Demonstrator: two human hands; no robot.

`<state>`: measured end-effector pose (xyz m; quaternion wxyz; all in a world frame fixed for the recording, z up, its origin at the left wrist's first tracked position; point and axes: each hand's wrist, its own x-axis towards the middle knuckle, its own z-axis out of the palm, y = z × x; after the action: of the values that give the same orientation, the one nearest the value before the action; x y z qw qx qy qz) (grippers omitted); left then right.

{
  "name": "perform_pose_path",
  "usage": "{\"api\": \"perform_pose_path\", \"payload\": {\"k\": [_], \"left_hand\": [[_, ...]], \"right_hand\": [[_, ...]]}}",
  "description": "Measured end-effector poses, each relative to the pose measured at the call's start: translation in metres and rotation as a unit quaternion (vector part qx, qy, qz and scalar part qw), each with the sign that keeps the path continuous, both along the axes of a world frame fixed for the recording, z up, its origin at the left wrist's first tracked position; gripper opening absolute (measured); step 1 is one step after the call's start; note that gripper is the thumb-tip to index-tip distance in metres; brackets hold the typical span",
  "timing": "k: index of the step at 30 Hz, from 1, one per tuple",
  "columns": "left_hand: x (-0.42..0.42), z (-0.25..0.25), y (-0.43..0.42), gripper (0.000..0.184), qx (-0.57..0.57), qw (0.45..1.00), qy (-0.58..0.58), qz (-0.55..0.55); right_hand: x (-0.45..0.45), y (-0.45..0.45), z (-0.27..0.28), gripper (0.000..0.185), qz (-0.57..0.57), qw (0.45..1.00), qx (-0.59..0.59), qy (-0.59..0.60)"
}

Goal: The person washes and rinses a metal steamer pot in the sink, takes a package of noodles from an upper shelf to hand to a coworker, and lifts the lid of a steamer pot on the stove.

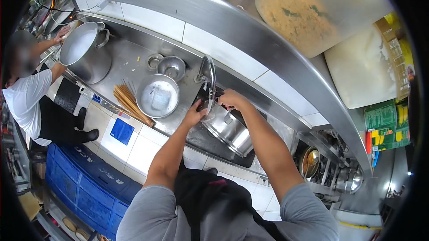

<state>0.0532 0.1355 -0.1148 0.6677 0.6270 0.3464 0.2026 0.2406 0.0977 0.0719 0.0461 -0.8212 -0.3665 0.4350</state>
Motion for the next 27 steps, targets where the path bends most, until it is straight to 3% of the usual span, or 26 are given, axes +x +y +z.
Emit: {"api": "perform_pose_path", "payload": {"k": [1,2,5,6,8,10,13,15,16,17,18,19,22,26,27], "left_hand": [[0.009,-0.008,0.006,0.05,0.01,1.0,0.003,0.028],[0.017,-0.017,0.007,0.05,0.006,1.0,0.001,0.03],[0.027,0.027,-0.002,0.023,-0.057,0.99,-0.074,0.107],[0.026,0.047,-0.002,0.023,-0.056,0.99,-0.074,0.105],[0.021,0.089,-0.006,0.021,-0.37,0.915,-0.139,0.079],[0.019,0.098,-0.005,0.023,-0.403,0.896,-0.175,0.059],[0.011,0.11,-0.013,0.021,-0.323,0.931,-0.169,-0.005],[-0.008,0.13,-0.038,0.019,-0.271,0.942,-0.055,-0.189],[-0.013,0.113,-0.041,0.019,-0.271,0.942,-0.053,-0.189],[-0.018,0.079,-0.036,0.019,-0.08,0.988,-0.064,-0.117],[-0.022,0.054,-0.033,0.02,0.114,0.99,-0.073,-0.042],[-0.023,0.049,-0.032,0.028,0.154,0.986,0.019,0.06],[-0.01,0.042,-0.055,0.033,0.239,0.964,0.016,0.111],[-0.008,0.037,-0.026,0.041,0.195,0.978,-0.007,0.074],[0.0,0.03,-0.013,0.043,0.185,0.978,0.042,0.083]], "right_hand": [[0.001,-0.005,0.006,0.019,-0.061,0.998,0.003,0.03],[0.006,-0.008,0.005,0.019,-0.06,0.998,-0.002,0.029],[0.025,-0.011,0.005,0.014,-0.145,0.987,0.013,0.062],[0.025,-0.01,0.005,0.014,-0.146,0.987,0.014,0.062],[0.028,-0.014,0.004,0.016,-0.166,0.981,0.026,0.095],[0.027,-0.014,0.006,0.015,-0.161,0.982,0.033,0.088],[0.026,-0.01,0.007,0.017,-0.152,0.984,0.037,0.084],[0.027,-0.011,0.007,0.018,-0.148,0.985,0.032,0.087],[0.027,-0.012,0.006,0.018,-0.148,0.985,0.028,0.084],[0.026,-0.011,0.007,0.018,-0.147,0.985,0.026,0.082],[0.025,-0.014,0.007,0.018,-0.149,0.985,0.029,0.084],[0.023,-0.018,0.007,0.019,-0.143,0.984,0.035,0.102],[0.014,-0.045,0.01,0.021,-0.142,0.978,0.075,0.135],[0.005,-0.132,0.044,0.036,-0.137,0.955,0.181,0.191],[0.0,-0.157,0.057,0.042,-0.149,0.946,0.212,0.196]]}}
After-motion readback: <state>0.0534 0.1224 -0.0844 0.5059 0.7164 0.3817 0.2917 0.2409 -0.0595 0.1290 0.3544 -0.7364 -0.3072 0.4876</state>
